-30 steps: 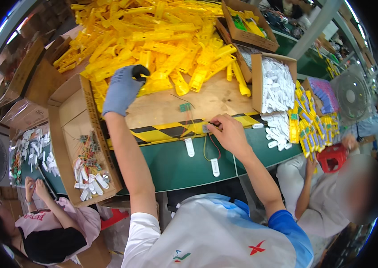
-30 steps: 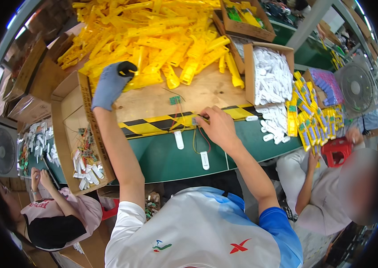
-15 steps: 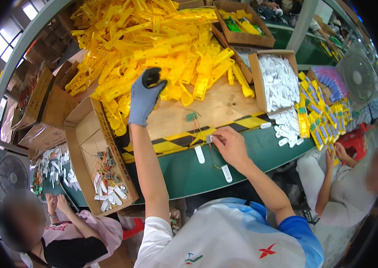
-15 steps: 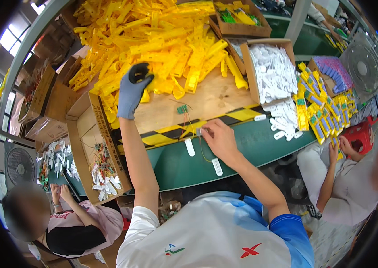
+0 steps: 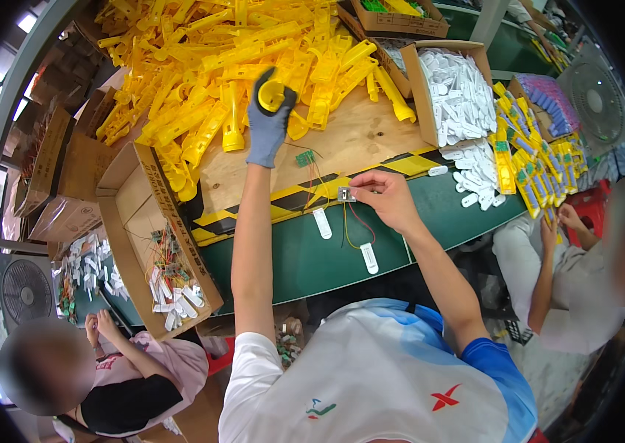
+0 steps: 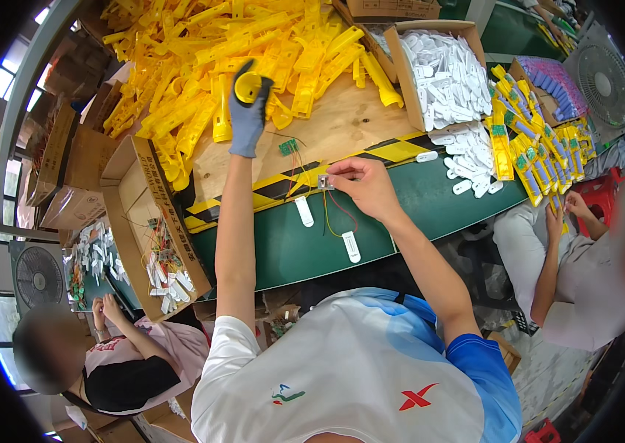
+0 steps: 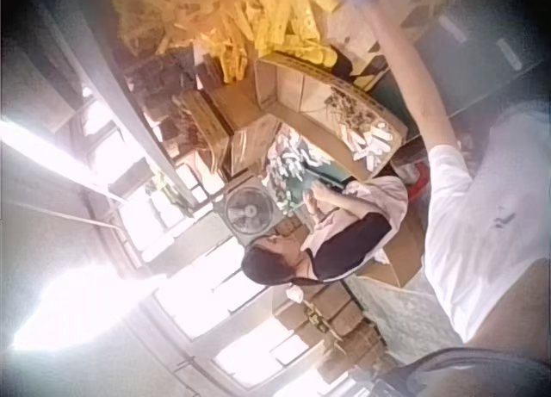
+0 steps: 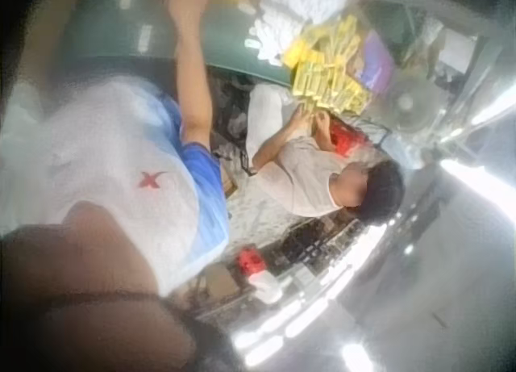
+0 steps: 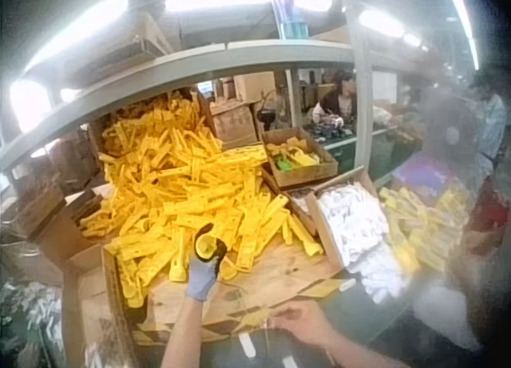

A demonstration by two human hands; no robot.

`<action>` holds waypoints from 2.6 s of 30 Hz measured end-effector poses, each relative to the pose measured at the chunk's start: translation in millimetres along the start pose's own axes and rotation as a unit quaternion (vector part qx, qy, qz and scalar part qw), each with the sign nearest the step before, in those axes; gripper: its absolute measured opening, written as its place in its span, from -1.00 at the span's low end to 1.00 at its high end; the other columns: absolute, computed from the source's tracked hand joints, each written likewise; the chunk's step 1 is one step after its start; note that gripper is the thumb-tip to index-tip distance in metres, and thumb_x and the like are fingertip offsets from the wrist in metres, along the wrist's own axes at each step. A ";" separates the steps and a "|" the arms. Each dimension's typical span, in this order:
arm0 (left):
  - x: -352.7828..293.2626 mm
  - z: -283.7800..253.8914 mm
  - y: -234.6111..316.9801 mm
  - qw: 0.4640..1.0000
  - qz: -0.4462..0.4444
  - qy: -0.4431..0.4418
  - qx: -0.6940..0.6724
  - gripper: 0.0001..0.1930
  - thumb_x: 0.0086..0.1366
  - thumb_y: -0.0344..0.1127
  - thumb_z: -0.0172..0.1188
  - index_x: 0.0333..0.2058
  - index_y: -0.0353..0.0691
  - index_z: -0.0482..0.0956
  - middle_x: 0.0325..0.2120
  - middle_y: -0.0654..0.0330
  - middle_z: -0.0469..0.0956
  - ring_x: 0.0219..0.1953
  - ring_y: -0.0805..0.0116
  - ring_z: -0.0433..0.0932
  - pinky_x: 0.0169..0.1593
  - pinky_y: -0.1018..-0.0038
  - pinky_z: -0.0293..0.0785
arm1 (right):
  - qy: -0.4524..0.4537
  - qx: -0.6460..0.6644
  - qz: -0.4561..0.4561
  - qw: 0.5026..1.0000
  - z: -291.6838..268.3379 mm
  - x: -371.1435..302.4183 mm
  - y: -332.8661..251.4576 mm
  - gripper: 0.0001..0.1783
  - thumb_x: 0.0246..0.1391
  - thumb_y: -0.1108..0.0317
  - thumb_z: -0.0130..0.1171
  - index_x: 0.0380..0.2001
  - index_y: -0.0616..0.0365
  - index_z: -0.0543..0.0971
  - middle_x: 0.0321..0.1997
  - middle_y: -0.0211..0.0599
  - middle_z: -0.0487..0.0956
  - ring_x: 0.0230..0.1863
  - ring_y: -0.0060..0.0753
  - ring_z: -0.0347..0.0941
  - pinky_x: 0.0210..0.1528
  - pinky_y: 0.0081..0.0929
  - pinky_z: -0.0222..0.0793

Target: Assembling circuit boards and components into yellow plastic housings on a production line.

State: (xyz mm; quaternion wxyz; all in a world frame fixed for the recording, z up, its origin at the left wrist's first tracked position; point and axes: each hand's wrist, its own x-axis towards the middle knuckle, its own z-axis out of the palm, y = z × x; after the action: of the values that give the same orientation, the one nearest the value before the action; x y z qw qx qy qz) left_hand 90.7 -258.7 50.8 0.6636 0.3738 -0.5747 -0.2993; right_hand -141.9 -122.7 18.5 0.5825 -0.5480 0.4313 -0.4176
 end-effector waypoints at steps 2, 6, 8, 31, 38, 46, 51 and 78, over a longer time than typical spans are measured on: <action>1.8 -3.8 -1.5 0.995 -0.011 -0.029 0.100 -0.53 0.09 -0.42 0.35 0.01 -0.27 0.50 -0.32 0.24 0.59 -0.32 0.51 0.52 -0.15 0.56 0.47 | -0.005 0.122 0.034 0.992 -4.8 3.9 -8.8 -0.79 0.05 0.53 0.25 -0.19 0.32 0.59 -0.25 -0.30 0.63 -0.23 -0.58 0.56 -0.14 -0.65 0.49; -1.4 7.0 48.4 0.977 -0.056 -0.175 0.112 -0.62 0.04 -0.42 0.38 -0.11 -0.26 0.59 -0.28 0.23 0.62 -0.33 0.48 0.55 -0.17 0.52 0.47 | -0.004 0.441 0.097 0.892 -37.2 26.6 -28.3 -0.80 0.12 0.53 0.18 -0.15 0.28 0.57 -0.18 -0.33 0.62 -0.18 -0.58 0.56 -0.10 -0.69 0.54; -2.0 16.9 84.0 0.962 -0.086 -0.238 0.105 -0.62 0.03 -0.43 0.39 -0.12 -0.26 0.60 -0.27 0.22 0.62 -0.33 0.44 0.56 -0.18 0.50 0.47 | 0.006 0.471 0.080 0.878 -47.8 42.9 -46.7 -0.79 0.15 0.54 0.15 -0.13 0.26 0.56 -0.16 -0.34 0.60 -0.17 -0.59 0.56 -0.08 -0.74 0.55; -21.3 7.3 152.2 0.991 -0.110 -0.018 0.070 -0.75 0.09 -0.44 0.38 -0.26 -0.33 0.57 -0.54 0.25 0.55 -0.58 0.58 0.44 -0.51 0.60 0.34 | -0.190 0.028 -0.153 0.969 -18.2 97.6 -165.5 -0.77 0.01 0.46 0.35 -0.25 0.33 0.65 -0.38 -0.33 0.65 -0.36 -0.65 0.53 -0.28 -0.70 0.42; -22.2 24.3 152.5 0.979 0.020 -0.034 0.202 -0.77 0.07 -0.43 0.37 -0.31 -0.37 0.56 -0.52 0.21 0.56 -0.51 0.53 0.52 -0.44 0.56 0.39 | -0.135 -0.015 -0.154 0.979 -27.3 99.5 -165.9 -0.84 -0.04 0.50 0.38 -0.35 0.33 0.67 -0.42 -0.33 0.65 -0.39 -0.66 0.53 -0.32 -0.71 0.41; -10.5 24.9 133.2 0.970 -0.226 0.052 -0.068 -0.33 0.36 0.34 -0.23 -0.18 -0.23 0.49 -0.37 0.21 0.52 -0.44 0.45 0.51 -0.38 0.51 0.47 | -0.119 0.024 -0.176 0.977 -21.5 97.4 -164.9 -0.85 -0.03 0.50 0.36 -0.34 0.31 0.68 -0.41 -0.34 0.66 -0.39 -0.66 0.54 -0.30 -0.71 0.43; -14.3 36.4 136.8 0.940 -0.298 0.028 -0.163 -0.31 0.33 0.39 -0.25 -0.17 -0.19 0.51 -0.48 0.17 0.54 -0.50 0.37 0.53 -0.42 0.45 0.49 | -0.152 -0.001 -0.173 0.973 -11.3 103.7 -152.6 -0.81 -0.01 0.41 0.37 -0.30 0.27 0.69 -0.37 -0.35 0.67 -0.35 -0.65 0.55 -0.26 -0.68 0.45; -18.7 52.7 163.2 0.986 -0.165 0.026 -0.020 -0.68 0.41 -0.31 -0.01 0.05 -0.35 0.43 -0.22 0.16 0.57 -0.27 0.50 0.49 -0.18 0.54 0.43 | -0.101 0.095 -0.156 0.978 1.7 106.5 -144.7 -0.83 0.12 0.33 0.29 -0.42 0.20 0.56 -0.48 -0.55 0.50 -0.45 -0.80 0.35 -0.38 -0.77 0.23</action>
State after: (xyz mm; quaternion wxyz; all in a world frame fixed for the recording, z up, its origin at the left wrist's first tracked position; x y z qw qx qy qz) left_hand 30.5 -162.9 181.0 0.6274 0.4573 -0.4819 -0.4063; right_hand -112.5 -231.8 158.3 0.5997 -0.5901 0.2381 -0.4852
